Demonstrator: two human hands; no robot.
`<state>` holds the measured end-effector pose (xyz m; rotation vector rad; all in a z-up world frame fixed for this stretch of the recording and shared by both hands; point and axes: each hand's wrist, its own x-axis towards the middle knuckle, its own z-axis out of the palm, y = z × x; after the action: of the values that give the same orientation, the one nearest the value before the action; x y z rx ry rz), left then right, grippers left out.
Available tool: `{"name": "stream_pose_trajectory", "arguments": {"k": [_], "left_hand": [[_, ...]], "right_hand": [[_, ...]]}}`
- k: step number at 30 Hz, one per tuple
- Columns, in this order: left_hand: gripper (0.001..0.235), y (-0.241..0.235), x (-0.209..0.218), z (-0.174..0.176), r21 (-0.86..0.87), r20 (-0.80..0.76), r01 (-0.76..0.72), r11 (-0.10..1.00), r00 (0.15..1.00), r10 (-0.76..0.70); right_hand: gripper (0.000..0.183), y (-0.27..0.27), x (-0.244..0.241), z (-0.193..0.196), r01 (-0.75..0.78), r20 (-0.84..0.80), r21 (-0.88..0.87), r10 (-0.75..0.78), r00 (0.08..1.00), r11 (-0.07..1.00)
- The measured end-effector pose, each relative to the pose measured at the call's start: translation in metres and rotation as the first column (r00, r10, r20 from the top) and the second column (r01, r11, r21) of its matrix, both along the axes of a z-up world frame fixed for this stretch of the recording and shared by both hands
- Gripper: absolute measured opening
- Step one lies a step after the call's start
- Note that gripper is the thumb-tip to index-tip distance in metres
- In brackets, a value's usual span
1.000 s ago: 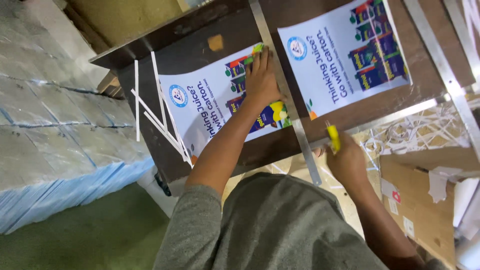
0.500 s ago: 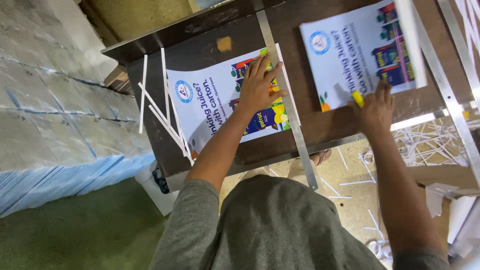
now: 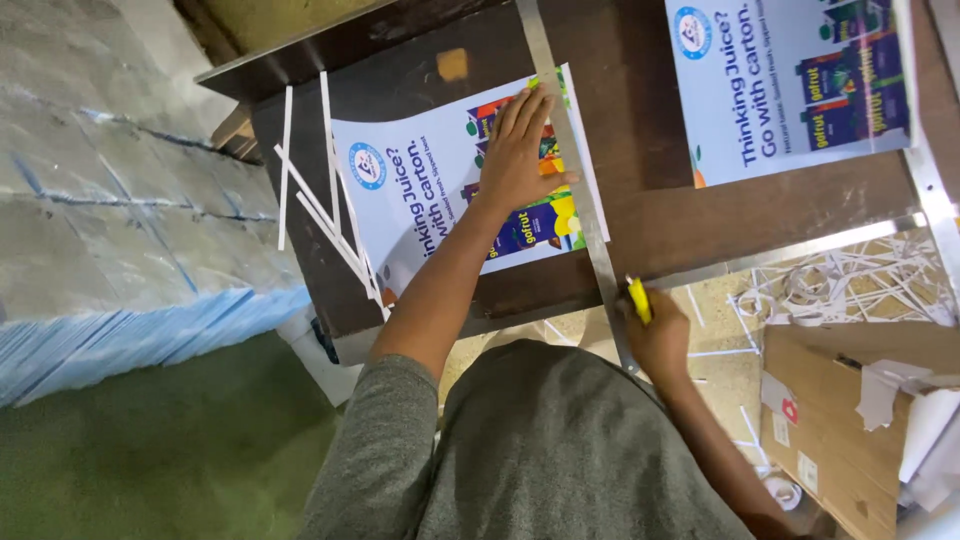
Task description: Trimming printed sheets using a metal ruler and a utility knife on a workbench
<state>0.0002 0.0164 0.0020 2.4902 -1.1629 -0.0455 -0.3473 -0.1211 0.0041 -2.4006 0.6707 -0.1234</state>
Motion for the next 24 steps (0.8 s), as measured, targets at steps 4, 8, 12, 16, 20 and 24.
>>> {"name": "stream_pose_trajectory", "arguments": {"k": [4,8,12,16,20,24], "left_hand": [[0.138,0.001,0.001,-0.003,0.079,-0.02,0.038,0.996,0.999,-0.037],[0.141,-0.003,0.003,-0.005,0.137,-0.024,0.035,0.99,0.999,-0.032],[0.141,-0.006,0.004,0.0,0.229,-0.05,0.047,0.972,0.998,-0.036],[0.143,-0.008,0.007,-0.003,0.219,-0.074,0.041,0.975,0.997,-0.026],[0.145,-0.006,0.007,-0.004,0.198,-0.071,0.047,0.979,0.997,-0.033],[0.145,-0.006,0.006,-0.007,0.199,-0.044,0.041,0.979,0.998,-0.033]], "right_hand": [[0.026,0.032,0.013,0.036,0.355,-0.266,0.317,-0.277,0.923,0.879],[0.025,0.022,0.007,0.003,0.324,-0.208,0.437,-0.257,0.944,0.839],[0.016,0.019,0.003,-0.015,0.33,-0.153,0.512,-0.294,0.943,0.793],[0.017,0.02,0.0,-0.026,0.288,-0.078,0.558,-0.296,0.952,0.778],[0.017,0.02,-0.002,-0.025,0.278,-0.063,0.611,-0.305,0.95,0.741],[0.017,0.019,-0.004,-0.03,0.264,-0.057,0.62,-0.293,0.954,0.739]]}}
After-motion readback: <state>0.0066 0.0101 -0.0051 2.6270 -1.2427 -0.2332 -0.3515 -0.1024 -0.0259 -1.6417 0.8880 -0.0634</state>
